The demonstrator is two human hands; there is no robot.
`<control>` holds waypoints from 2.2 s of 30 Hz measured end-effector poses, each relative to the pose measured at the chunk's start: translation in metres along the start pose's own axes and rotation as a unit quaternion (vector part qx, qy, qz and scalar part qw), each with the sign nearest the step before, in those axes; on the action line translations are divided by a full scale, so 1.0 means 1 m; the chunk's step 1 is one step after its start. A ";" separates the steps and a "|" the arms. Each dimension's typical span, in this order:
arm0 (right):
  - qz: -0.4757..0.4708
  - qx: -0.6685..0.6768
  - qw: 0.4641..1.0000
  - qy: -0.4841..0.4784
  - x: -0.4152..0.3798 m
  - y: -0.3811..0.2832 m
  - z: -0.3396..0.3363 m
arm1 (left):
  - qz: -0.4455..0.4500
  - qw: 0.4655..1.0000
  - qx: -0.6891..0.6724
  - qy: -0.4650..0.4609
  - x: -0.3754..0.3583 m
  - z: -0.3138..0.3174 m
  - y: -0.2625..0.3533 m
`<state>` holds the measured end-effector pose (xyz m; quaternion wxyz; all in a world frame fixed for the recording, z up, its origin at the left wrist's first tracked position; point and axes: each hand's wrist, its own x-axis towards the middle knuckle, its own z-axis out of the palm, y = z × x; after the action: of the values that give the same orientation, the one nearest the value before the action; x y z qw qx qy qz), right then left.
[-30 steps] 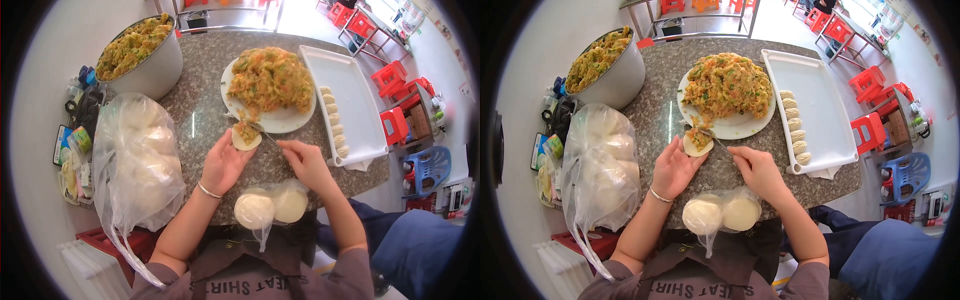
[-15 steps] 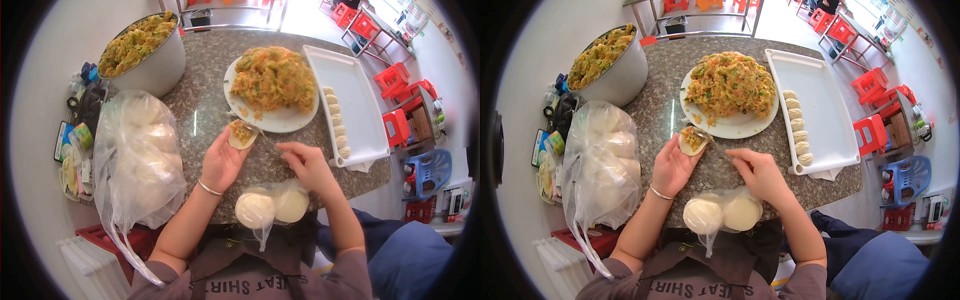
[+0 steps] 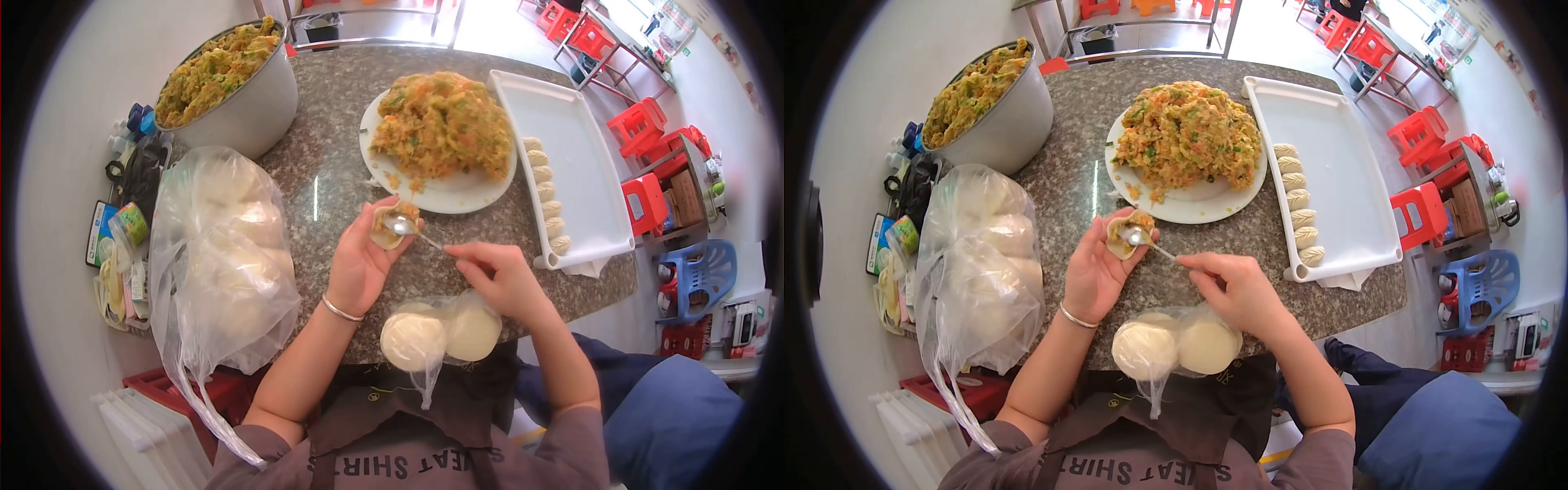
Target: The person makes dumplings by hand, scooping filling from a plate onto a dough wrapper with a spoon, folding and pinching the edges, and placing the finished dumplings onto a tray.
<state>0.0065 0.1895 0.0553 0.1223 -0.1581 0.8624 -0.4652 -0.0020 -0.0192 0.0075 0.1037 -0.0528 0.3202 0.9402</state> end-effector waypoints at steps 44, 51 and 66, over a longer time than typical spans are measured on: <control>-0.055 0.167 0.974 0.143 0.025 -0.005 0.017 | 0.236 0.919 0.303 -0.093 -0.014 0.007 -0.023; -0.216 -0.029 0.954 0.204 0.026 -0.005 0.021 | 0.194 0.936 0.292 -0.043 -0.013 0.000 -0.019; -0.125 0.075 0.979 0.140 0.023 -0.007 0.014 | 0.165 0.949 0.254 -0.091 -0.015 0.006 -0.019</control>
<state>-0.0089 0.1663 0.0522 -0.0476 -0.1888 0.8070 -0.5576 0.0164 -0.0035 0.0038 -0.0147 0.1145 0.5415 0.8327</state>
